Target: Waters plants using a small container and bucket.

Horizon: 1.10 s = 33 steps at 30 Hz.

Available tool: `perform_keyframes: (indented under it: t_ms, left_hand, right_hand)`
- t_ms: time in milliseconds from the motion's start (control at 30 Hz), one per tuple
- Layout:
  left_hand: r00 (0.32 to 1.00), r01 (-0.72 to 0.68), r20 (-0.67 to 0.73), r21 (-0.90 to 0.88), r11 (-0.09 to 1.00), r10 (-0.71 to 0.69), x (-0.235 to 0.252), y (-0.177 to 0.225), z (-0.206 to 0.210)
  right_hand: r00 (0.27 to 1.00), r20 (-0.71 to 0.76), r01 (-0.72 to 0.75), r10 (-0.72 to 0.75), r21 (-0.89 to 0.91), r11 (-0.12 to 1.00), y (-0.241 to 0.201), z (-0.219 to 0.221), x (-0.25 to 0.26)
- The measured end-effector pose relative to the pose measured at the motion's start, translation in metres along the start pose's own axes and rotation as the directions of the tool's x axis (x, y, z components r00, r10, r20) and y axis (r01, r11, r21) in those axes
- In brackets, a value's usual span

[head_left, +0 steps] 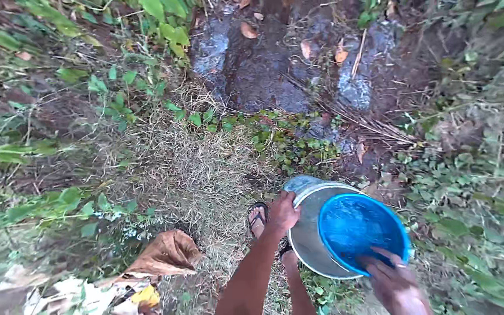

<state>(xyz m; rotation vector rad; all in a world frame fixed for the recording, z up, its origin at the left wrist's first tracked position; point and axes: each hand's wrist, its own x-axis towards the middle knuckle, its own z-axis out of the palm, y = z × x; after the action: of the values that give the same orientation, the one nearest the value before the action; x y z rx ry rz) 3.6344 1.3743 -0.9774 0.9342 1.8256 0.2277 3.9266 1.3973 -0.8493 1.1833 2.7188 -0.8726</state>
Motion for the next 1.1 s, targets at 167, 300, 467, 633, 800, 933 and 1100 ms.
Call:
perform_keyframes:
  t_ms: [167, 300, 467, 633, 800, 933, 1100]
  left_hand:
    - [1.0, 0.013, 0.014, -0.015, 1.0, -0.013, -0.007, -0.004, -0.001]
    - [0.997, 0.05, 0.06, -0.04, 0.998, -0.048, -0.008, 0.0, -0.006]
    - [0.998, 0.046, 0.042, -0.068, 0.997, -0.043, -0.007, -0.004, -0.006]
    - [0.999, 0.024, 0.031, -0.087, 0.996, -0.022, -0.01, -0.009, -0.001]
    - [0.999, 0.029, 0.036, -0.098, 0.995, -0.025, -0.012, -0.01, -0.003]
    - [1.0, 0.014, 0.028, -0.104, 0.994, -0.011, -0.011, -0.009, -0.003]
    - [1.0, 0.014, 0.024, -0.128, 0.992, -0.011, -0.012, -0.01, -0.003]
  right_hand:
    - [0.997, 0.005, 0.075, -0.075, -0.014, 0.997, 0.009, -0.095, 0.064]
    - [0.96, -0.014, 0.276, -0.281, -0.152, 0.949, 0.051, -0.105, 0.165]
    - [0.895, 0.135, 0.446, -0.426, -0.21, 0.87, 0.045, -0.069, 0.324]
    - [0.915, 0.318, 0.342, -0.246, -0.293, 0.893, -0.037, -0.024, 0.437]
    - [0.876, 0.453, 0.317, -0.166, -0.283, 0.905, -0.106, 0.019, 0.471]
    - [0.805, 0.578, 0.347, -0.136, -0.273, 0.897, -0.131, 0.041, 0.453]
    - [0.691, 0.715, 0.445, -0.11, -0.301, 0.843, -0.13, 0.056, 0.411]
